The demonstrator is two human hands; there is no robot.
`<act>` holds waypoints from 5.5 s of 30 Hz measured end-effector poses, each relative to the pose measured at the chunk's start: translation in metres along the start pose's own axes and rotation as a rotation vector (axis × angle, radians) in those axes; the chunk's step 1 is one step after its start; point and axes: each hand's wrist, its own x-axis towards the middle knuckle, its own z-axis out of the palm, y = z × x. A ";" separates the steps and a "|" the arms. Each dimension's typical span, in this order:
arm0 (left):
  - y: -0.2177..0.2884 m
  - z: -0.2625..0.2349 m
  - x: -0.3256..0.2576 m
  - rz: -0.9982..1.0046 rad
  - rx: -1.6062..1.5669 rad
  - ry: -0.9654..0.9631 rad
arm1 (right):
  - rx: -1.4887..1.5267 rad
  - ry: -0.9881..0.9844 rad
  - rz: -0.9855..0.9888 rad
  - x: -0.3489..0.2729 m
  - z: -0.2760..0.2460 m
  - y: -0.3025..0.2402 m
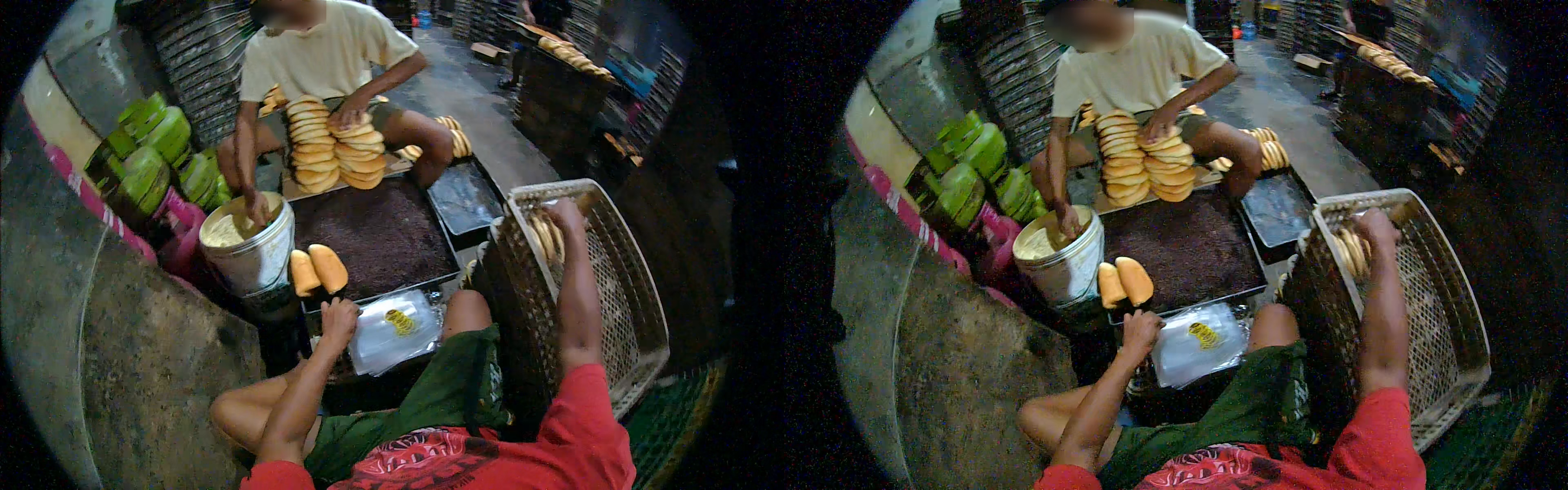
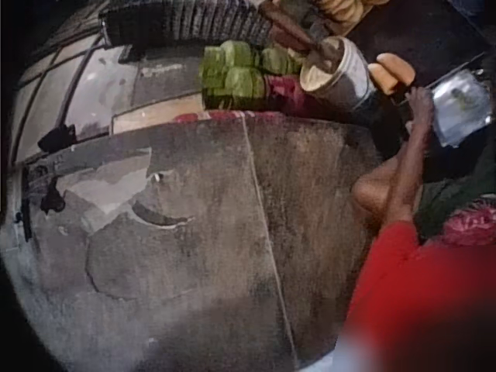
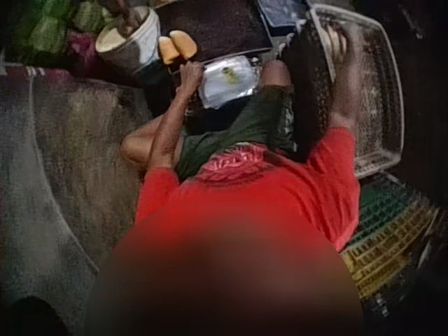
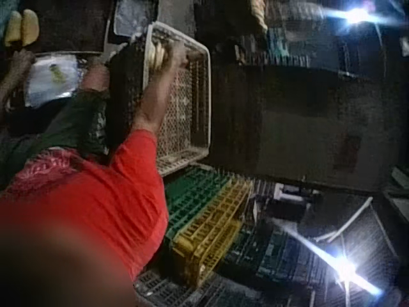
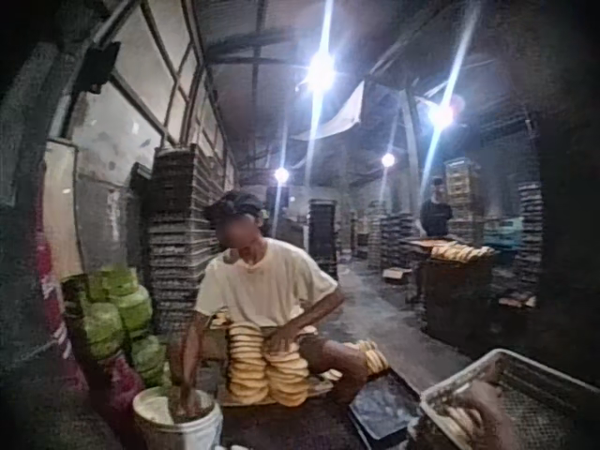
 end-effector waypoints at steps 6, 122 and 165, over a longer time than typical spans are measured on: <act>-0.008 -0.018 -0.009 -0.238 -0.191 0.176 | 0.404 0.320 -0.677 -0.118 0.019 -0.212; -0.071 -0.063 -0.030 -0.868 -2.151 0.767 | 0.768 -0.714 -0.504 -0.180 0.206 -0.384; 0.055 -0.036 0.040 -0.628 -2.223 0.851 | 1.187 -0.090 -0.617 -0.290 0.115 -0.254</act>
